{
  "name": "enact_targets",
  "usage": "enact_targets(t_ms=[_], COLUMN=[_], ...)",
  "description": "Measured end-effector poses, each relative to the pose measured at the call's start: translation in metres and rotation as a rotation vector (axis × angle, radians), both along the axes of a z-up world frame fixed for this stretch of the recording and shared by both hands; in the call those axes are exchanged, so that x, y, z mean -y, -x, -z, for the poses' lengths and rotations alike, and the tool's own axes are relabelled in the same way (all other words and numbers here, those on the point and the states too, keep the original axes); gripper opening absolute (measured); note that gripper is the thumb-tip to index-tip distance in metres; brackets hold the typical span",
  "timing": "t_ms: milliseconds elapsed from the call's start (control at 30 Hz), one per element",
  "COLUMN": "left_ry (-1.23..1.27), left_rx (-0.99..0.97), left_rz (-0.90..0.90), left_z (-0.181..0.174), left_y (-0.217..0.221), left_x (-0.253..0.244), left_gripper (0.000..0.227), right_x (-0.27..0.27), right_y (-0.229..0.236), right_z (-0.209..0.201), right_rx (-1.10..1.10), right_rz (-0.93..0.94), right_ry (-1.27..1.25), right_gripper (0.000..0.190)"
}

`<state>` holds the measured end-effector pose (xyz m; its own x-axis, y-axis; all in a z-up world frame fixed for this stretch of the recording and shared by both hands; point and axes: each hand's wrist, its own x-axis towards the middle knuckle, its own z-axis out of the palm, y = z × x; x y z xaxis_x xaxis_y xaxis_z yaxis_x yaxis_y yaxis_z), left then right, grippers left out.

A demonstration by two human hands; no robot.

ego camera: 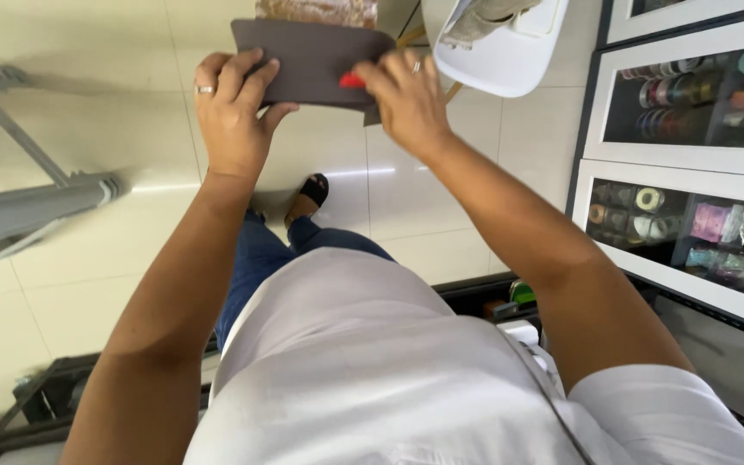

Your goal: Applying and smoothing adhesive on a brown material using a scraper and a roller

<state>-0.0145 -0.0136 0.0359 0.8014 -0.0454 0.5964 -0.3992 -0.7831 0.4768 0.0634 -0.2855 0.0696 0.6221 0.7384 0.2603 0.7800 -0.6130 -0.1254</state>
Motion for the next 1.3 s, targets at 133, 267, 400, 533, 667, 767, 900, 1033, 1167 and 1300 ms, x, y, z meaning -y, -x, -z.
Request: enact_targets(t_ms=[133, 267, 400, 533, 667, 767, 900, 1033, 1167, 1300], left_ry=[0.174, 0.463, 0.536, 0.508, 0.671, 0.610, 0.602, 0.642, 0.660, 0.593], left_rx=[-0.156, -0.347, -0.352, -0.328, -0.409, -0.405, -0.486, -0.401, -0.384, -0.395], left_rz=[-0.046, -0.174, -0.172, -0.176, -0.151, -0.209, -0.217, -0.205, -0.161, -0.183], left_z=[0.008, 0.013, 0.021, 0.033, 0.033, 0.045, 0.043, 0.054, 0.052, 0.057], left_y=[0.006, 0.004, 0.004, 0.006, -0.008, -0.009, -0.007, -0.014, -0.013, -0.012], left_x=[0.005, 0.012, 0.015, 0.015, 0.029, 0.032, 0.030, 0.030, 0.030, 0.032], left_gripper=[0.064, 0.119, 0.117, 0.126, 0.116, 0.118, 0.126, 0.124, 0.114, 0.115], right_x=[-0.020, -0.026, -0.046, -0.057, -0.055, -0.066, -0.083, -0.077, -0.107, -0.099], right_y=[-0.027, -0.012, -0.008, -0.022, 0.013, -0.012, -0.022, 0.001, -0.014, 0.001], right_z=[-0.003, -0.017, -0.009, 0.000, -0.013, 0.008, 0.004, -0.004, -0.009, -0.004], right_rx=[0.045, -0.007, 0.106, -0.002, 0.156, 0.105, 0.113, 0.078, 0.162, 0.076], right_rz=[0.060, 0.026, -0.038, 0.056, -0.081, 0.010, 0.062, -0.028, 0.031, 0.067], right_ry=[-0.009, -0.073, -0.022, -0.042, -0.002, 0.052, -0.055, 0.022, -0.008, 0.014], right_gripper=[0.025, 0.025, 0.035, 0.034, 0.035, 0.049, 0.030, 0.049, 0.037, 0.028])
